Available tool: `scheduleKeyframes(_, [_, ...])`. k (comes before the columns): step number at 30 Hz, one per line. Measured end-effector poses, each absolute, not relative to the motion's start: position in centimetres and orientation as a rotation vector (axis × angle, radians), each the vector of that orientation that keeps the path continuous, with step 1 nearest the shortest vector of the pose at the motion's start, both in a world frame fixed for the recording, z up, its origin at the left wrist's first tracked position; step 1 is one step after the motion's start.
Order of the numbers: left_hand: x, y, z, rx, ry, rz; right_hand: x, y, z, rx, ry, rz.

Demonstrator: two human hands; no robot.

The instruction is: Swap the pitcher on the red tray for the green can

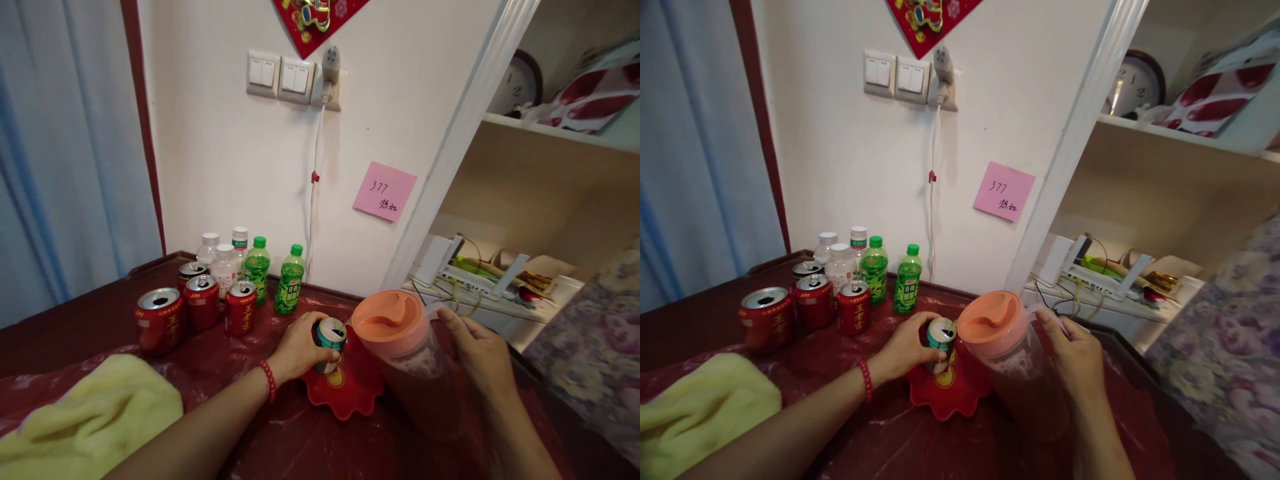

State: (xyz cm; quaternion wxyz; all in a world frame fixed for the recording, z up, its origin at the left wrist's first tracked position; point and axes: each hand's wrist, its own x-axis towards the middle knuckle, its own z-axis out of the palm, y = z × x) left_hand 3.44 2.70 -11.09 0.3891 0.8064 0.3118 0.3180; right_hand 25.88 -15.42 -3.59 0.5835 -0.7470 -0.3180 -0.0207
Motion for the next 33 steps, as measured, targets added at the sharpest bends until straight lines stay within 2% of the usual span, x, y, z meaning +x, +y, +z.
scheduleKeyframes(33, [3.23,2.64,-10.76,2.026,0.771,0.806,25.48,-15.37,-3.35,-1.724,-0.762,-0.06])
